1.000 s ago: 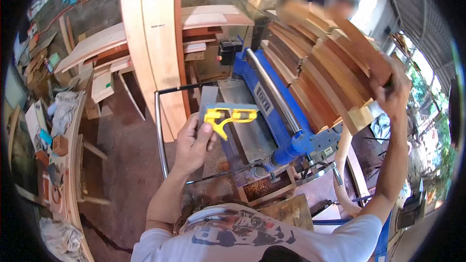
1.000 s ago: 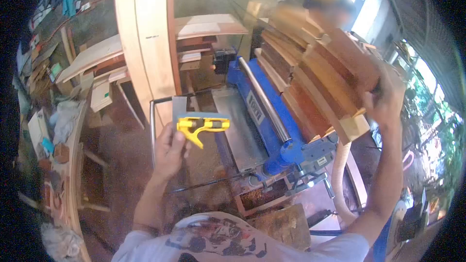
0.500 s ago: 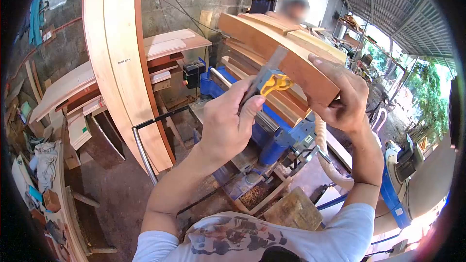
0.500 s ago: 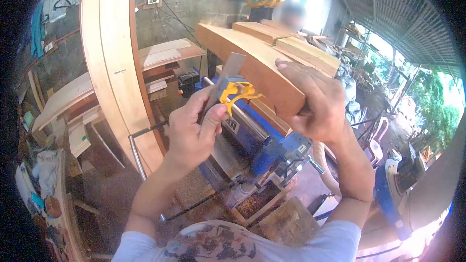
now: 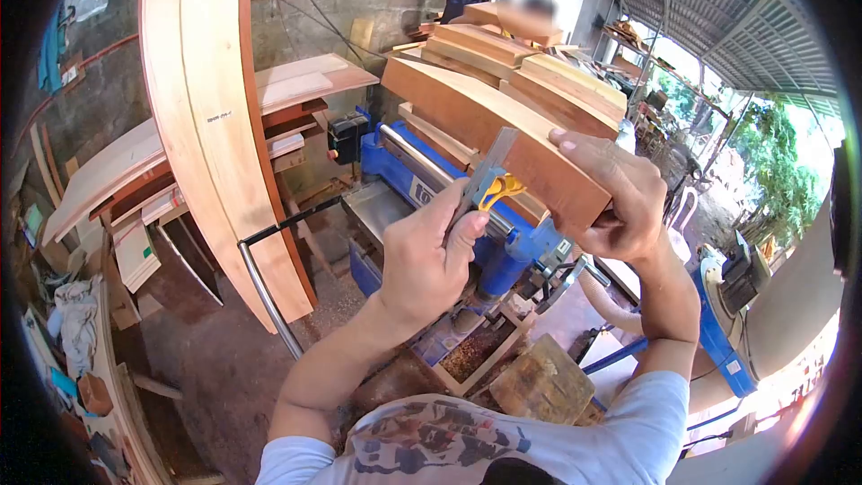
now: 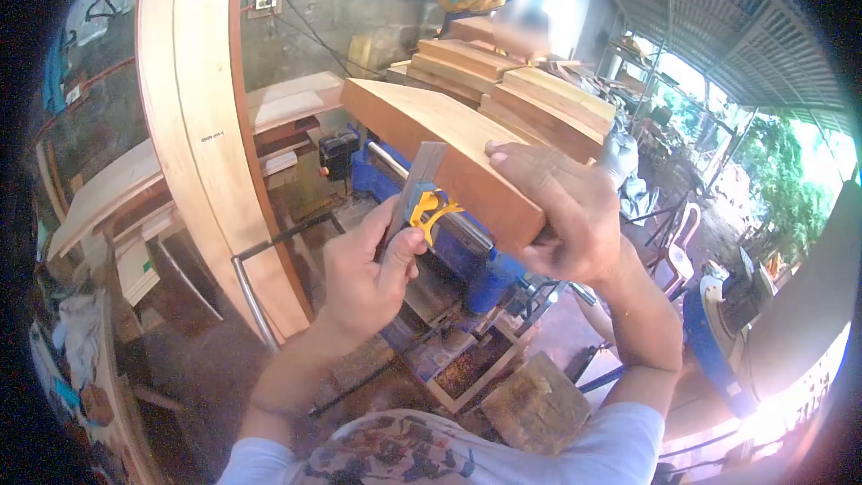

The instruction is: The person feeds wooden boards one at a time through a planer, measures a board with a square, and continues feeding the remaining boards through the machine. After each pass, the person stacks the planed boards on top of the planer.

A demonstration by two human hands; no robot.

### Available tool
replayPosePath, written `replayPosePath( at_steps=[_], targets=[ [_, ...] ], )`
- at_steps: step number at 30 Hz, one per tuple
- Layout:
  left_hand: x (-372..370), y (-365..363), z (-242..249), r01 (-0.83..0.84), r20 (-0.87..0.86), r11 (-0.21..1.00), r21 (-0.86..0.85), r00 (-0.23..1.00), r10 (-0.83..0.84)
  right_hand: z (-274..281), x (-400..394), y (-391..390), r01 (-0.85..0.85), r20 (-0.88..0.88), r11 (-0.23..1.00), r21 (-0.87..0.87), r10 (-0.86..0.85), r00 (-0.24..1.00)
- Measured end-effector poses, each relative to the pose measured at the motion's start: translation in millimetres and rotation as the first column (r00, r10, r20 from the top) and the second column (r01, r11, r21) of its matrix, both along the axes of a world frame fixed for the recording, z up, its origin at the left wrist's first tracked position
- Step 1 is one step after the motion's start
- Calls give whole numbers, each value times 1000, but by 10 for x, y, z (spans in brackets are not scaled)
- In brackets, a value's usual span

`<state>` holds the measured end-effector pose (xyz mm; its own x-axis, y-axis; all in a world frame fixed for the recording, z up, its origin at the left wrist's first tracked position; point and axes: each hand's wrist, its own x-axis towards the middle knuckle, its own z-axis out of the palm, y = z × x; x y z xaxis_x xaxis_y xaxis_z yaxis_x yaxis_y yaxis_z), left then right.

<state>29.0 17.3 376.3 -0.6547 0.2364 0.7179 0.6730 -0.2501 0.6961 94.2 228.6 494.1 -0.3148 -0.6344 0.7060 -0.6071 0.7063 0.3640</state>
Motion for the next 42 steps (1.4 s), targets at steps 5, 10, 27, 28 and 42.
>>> replayPosePath(
  at_steps=[5, 10, 27, 28, 42],
  targets=[
    [-6, 12, -126, -10, -56, 1000, 11, 998, 11, 20, 13, -16, -39, 65, 998, 41, 36, 997],
    [-2, -21, -172, 0, -17, 1000, -16, 1000, -1, -51, -35, -28, -27, 74, 998, 63, 23, 997],
    [-105, -13, -273, 10, -30, 1000, 15, 999, -10, -44, -81, -57, -19, 164, 996, 86, 4, 986],
    [-107, -13, -276, 13, -26, 1000, 13, 1000, -13, -47, -81, -56, -19, 169, 996, 85, 4, 986],
    [-60, -11, -294, 7, -26, 1000, -21, 1000, -7, -101, -25, -41, -9, 178, 997, 74, -4, 984]
  ],
)
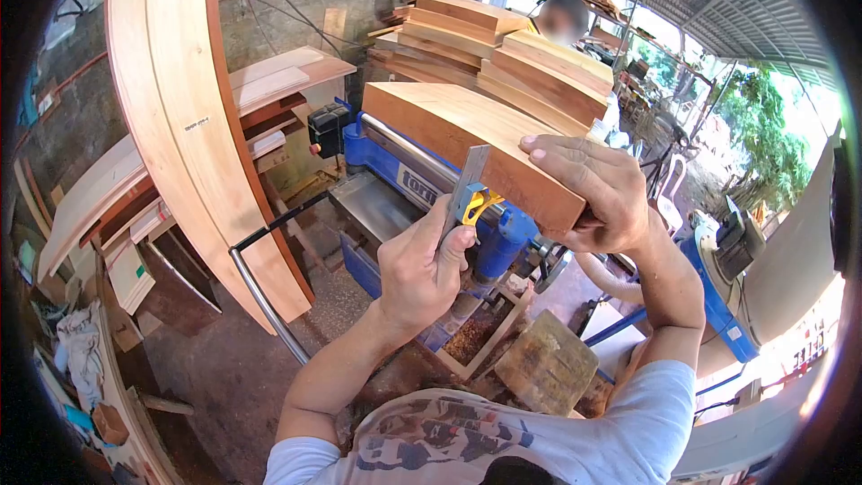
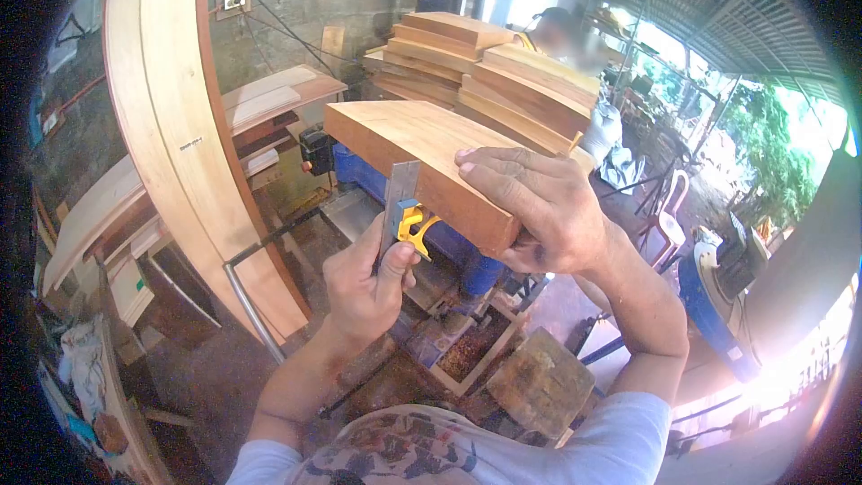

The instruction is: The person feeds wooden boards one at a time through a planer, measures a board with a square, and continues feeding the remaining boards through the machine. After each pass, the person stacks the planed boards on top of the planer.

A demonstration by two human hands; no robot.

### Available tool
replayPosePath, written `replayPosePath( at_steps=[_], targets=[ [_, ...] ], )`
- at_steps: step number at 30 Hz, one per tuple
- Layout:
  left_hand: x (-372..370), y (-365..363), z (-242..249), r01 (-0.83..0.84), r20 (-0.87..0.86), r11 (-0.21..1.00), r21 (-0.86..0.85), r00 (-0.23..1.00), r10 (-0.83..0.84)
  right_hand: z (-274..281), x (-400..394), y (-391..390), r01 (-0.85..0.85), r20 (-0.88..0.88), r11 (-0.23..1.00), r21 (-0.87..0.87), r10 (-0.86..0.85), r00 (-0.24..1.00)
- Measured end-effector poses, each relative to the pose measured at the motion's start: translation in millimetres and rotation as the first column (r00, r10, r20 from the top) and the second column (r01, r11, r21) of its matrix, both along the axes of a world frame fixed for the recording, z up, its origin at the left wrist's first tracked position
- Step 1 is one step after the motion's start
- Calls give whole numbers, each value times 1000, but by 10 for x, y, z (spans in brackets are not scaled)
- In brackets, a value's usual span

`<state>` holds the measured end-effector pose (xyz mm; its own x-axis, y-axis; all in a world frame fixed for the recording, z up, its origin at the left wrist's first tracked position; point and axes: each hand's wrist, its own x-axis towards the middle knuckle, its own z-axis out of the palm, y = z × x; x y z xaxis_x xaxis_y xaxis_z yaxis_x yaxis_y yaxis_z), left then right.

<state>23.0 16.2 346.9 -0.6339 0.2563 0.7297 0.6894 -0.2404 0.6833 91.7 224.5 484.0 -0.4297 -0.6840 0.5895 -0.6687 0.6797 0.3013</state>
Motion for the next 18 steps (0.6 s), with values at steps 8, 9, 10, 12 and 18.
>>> replayPosePath(
  at_steps=[8, 9, 10, 12, 18],
  targets=[
    [32, 13, -9, 7, -20, 1000, 3, 1000, -7, -10, 47, 22, 8, -3, 1000, 9, -8, 1000],
    [34, 13, -7, 13, -21, 1000, 2, 1000, -13, -12, 55, 22, 14, -4, 1000, 10, -14, 1000],
    [33, 14, -5, 17, -22, 1000, 3, 1000, -17, -10, 59, 20, 20, -6, 1000, 12, -20, 1000],
    [35, 20, -10, 19, -20, 1000, 3, 1000, -19, -7, 68, 21, 24, -4, 1000, 12, -24, 1000],
    [54, 20, 17, 32, -3, 999, -11, 999, -32, -13, 74, 46, 15, -14, 1000, 4, -15, 1000]
  ],
)
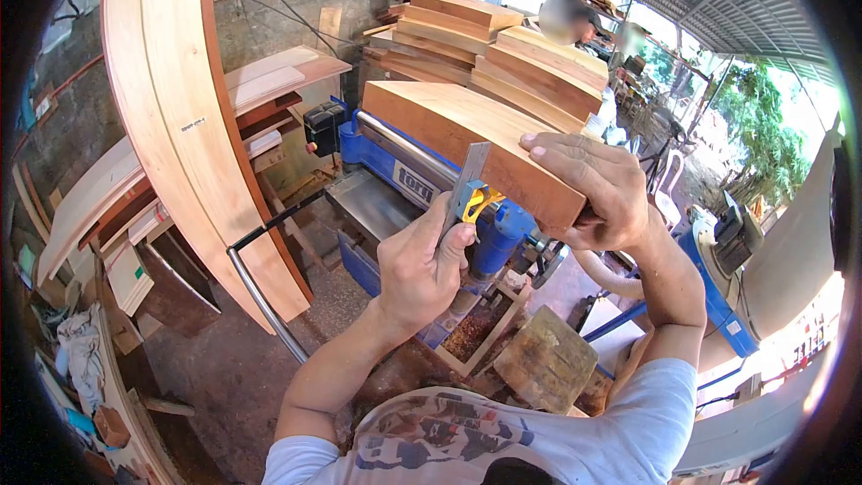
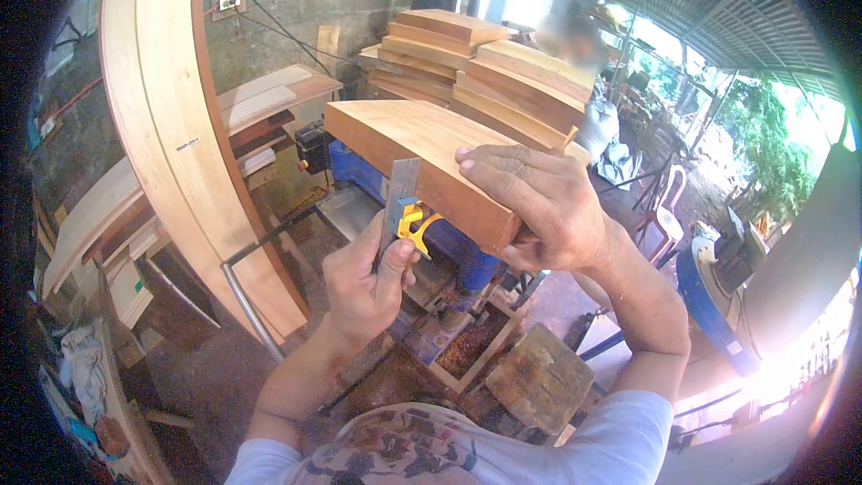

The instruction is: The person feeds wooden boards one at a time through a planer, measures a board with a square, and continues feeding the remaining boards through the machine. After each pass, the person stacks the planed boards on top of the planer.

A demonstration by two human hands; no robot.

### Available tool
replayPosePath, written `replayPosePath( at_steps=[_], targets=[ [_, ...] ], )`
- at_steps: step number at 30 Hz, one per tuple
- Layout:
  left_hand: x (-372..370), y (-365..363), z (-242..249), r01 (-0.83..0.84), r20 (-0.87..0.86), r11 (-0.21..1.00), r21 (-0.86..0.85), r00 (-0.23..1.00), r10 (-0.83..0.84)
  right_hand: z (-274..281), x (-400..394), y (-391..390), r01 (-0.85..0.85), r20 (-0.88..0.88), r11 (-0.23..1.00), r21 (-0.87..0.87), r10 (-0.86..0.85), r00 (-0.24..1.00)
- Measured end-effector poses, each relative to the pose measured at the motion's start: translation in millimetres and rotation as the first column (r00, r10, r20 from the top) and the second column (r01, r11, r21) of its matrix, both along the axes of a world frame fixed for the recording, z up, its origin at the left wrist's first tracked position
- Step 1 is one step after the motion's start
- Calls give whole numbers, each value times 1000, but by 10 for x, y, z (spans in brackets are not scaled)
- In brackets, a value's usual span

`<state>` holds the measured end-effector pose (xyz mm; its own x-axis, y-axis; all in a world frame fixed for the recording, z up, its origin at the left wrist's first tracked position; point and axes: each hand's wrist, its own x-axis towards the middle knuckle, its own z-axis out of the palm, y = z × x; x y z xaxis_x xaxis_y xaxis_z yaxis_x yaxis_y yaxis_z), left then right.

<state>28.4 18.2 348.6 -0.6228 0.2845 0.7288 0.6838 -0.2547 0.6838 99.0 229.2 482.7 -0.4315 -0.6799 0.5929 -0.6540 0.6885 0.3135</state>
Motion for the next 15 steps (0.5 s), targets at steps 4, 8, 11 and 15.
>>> replayPosePath(
  at_steps=[4, 8, 11, 15],
  targets=[
    [-25, 41, -33, -10, 42, 1000, 13, 999, 9, -21, -21, 60, 8, -44, 1000, 27, -7, 999],
    [-114, -159, -233, -60, 73, 998, 1, 996, 60, 219, -19, 364, 105, -118, 993, 54, -98, 988],
    [-101, -460, -805, -213, 392, 975, 56, 903, 175, 388, -140, 806, 258, -266, 965, 34, -240, 934],
    [40, -966, -1534, -404, 697, 912, -69, 634, 334, 644, -472, 1668, 430, -385, 903, 9, -394, 835]
  ],
)
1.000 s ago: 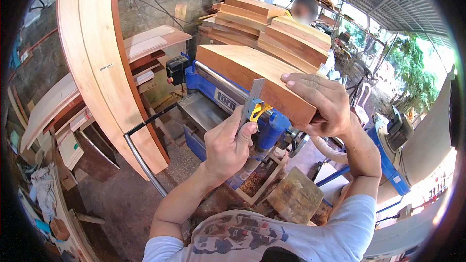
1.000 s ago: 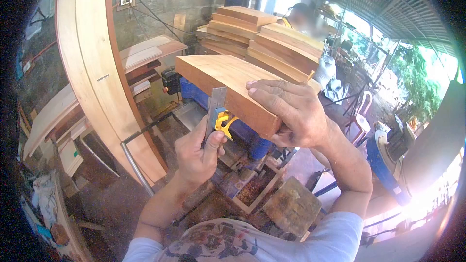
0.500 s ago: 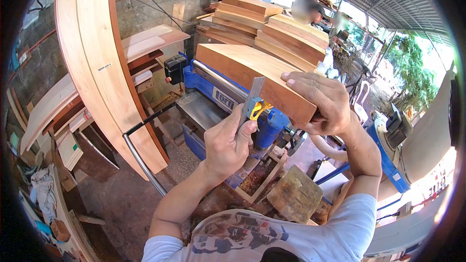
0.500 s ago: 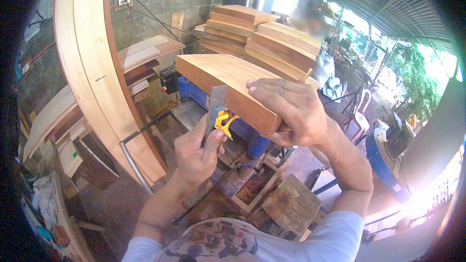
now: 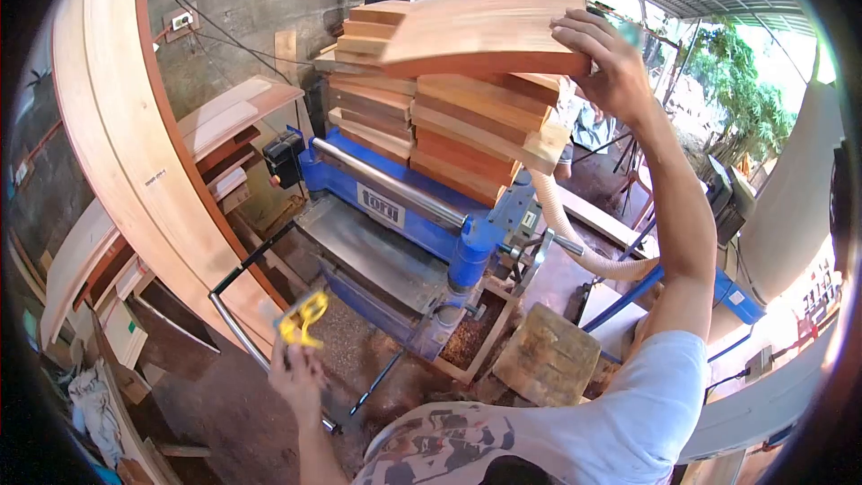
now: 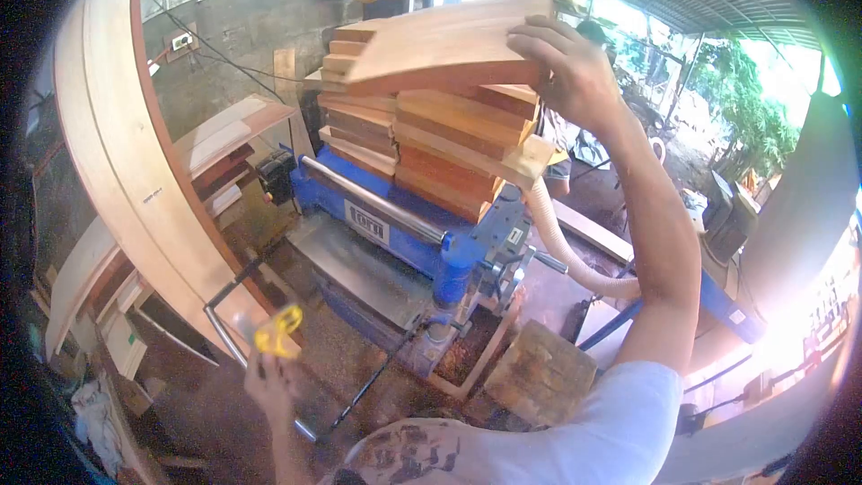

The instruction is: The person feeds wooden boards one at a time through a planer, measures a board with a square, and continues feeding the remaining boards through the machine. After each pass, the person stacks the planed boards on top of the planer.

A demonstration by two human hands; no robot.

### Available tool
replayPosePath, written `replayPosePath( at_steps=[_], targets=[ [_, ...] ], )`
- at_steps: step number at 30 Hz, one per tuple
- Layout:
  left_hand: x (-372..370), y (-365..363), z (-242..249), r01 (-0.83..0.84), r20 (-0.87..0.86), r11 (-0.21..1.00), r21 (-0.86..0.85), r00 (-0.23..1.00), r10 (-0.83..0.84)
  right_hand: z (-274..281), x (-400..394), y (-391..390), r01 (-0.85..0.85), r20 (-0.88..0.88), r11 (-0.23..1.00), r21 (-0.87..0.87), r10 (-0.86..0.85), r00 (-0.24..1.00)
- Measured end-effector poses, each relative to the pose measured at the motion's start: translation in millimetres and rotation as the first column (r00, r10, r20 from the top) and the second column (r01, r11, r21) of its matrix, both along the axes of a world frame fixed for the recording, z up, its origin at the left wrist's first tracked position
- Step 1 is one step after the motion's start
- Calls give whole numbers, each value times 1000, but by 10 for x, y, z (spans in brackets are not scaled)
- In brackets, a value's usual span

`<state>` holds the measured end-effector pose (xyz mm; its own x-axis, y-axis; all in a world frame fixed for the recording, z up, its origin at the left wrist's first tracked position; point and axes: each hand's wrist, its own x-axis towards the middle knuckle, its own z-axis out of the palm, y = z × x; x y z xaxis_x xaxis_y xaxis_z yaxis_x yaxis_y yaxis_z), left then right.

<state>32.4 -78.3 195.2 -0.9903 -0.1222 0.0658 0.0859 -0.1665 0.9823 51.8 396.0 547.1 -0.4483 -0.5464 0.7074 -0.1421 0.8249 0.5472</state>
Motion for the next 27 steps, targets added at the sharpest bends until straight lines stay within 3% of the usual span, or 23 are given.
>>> replayPosePath(
  at_steps=[2, 5, 6, 9, 10, 11, 12, 13, 14, 15, 18, 19, 20, 21, 23, 24, 26, 27],
  targets=[
    [117, -264, -417, -195, -29, 970, -143, 981, 193, -58, -212, 460, 29, -43, 998, 51, -27, 999],
    [412, -735, -954, -363, -45, 919, -156, 932, 361, -348, -433, 1098, 36, 7, 976, -215, -35, 999],
    [514, -791, -984, -417, -9, 894, -162, 907, 421, -442, -485, 1185, 17, -18, 938, -345, -25, 1000],
    [849, -604, -589, -575, 36, 705, -416, 763, 645, -533, -717, 1575, -27, -157, 954, -299, -21, 987],
    [876, -630, -648, -601, 49, 725, -335, 758, 651, -508, -778, 1652, -56, -163, 963, -263, 13, 986],
    [907, -668, -828, -609, 70, 749, -262, 762, 644, -539, -805, 1776, 114, -83, 946, -305, -146, 986],
    [957, -709, -943, -607, 100, 770, -196, 769, 631, -572, -934, 2138, 203, 64, 929, -308, -193, 979],
    [963, -674, -910, -593, 86, 735, -330, 757, 648, -596, -959, 2235, 145, 118, 947, -288, -115, 986],
    [946, -706, -966, -551, 97, 741, -384, 774, 626, -682, -988, 2360, 279, 180, 908, -311, -232, 956],
    [913, -613, -904, -519, 86, 769, -372, 806, 586, -560, -914, 2201, 369, 393, 883, -291, -242, 887],
    [728, -406, -839, -460, 131, 832, -312, 846, 517, -792, -676, 1988, 269, -76, 947, -178, -286, 955],
    [669, -340, -807, -444, 132, 853, -275, 861, 491, -970, -428, 1822, 308, 54, 896, -320, -307, 950],
    [615, -289, -801, -428, 134, 874, -232, 875, 464, -1250, -130, 1541, 256, 53, 892, -373, -255, 965],
    [581, -303, -867, -434, 118, 849, -301, 867, 485, -1529, 169, 1258, 202, 48, 883, -423, -201, 978],
    [523, -362, -923, -426, 145, 866, -263, 870, 472, -2400, 618, 961, 385, 400, 765, -516, -183, 898],
    [470, -359, -945, -428, 153, 872, -238, 870, 469, -2783, 671, 856, 554, 472, 778, -295, -386, 793],
    [413, -420, -925, -387, 184, 895, -224, 885, 428, -3431, 720, 868, 719, 543, 676, -159, -548, 636],
    [375, -434, -897, -360, 196, 907, -219, 894, 402, -3543, 697, 891, 754, 579, 626, -197, -546, 605]
  ],
)
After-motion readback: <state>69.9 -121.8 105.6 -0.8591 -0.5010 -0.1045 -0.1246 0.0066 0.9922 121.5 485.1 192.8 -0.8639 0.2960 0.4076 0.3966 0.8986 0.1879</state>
